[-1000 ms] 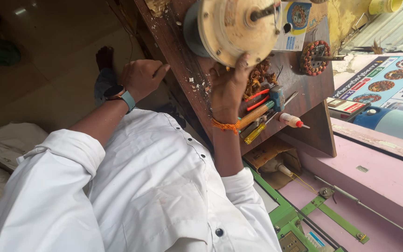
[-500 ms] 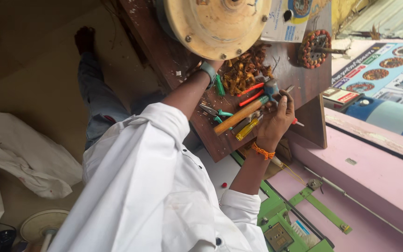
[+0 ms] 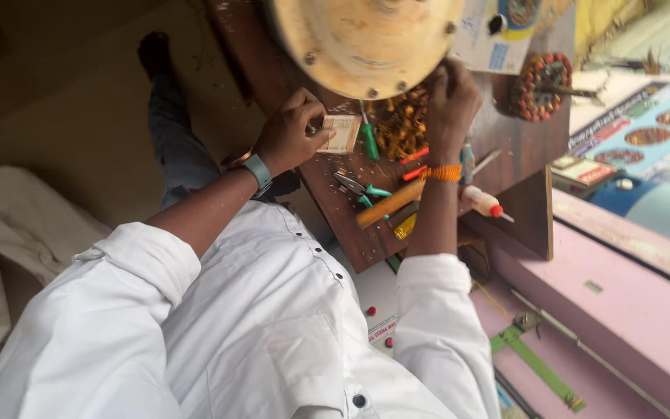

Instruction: The person assembles an electric motor by placing a stator into a housing, tapping it with a hammer, and securing the cover with multiple screws using screwdrivers. The person then removes the cover to inspect the assembly.

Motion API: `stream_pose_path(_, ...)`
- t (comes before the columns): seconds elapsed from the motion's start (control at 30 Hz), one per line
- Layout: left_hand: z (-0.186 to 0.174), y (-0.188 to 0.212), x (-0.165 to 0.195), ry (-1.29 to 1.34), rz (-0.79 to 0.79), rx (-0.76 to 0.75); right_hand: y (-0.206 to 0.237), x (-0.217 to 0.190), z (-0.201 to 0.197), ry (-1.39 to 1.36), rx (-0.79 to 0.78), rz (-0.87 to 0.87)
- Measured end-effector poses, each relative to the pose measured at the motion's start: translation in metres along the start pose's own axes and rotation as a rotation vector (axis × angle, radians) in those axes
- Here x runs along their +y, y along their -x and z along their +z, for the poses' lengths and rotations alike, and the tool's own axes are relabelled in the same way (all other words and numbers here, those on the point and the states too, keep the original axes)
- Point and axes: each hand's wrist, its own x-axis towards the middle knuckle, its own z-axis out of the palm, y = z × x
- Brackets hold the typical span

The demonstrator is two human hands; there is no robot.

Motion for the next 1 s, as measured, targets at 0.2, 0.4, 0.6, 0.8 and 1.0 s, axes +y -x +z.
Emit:
stream_pose_path(0.2,-0.014,0.026,-0.031,0.27,-0.228,0.053,-0.07,0.027,0.045,-1.22,-0.3,0.115)
stream_pose_path(0.4,0.01,0.017,-0.032,0.316,-0.278,0.205,-0.077,0.042,0.037,-0.139,-0.237,-0.201)
stream_pose_path(0.6,0.032,0.002,-0.019,0.273,-0.101,0.055,0.006,0.004,0.002,-0.305,-0.326,0.198)
stream_pose_path(0.8,0.026,-0.013,0.001,0.408,-0.079,-0.033,0.076,-0.043,0.026,-0.714,-0.273,0.063)
stream_pose_path(1.0,0.025,-0.007,-0.011,0.353,-0.077,-0.035,0.017,-0.004,0.005,-0.043,0.034,0.031)
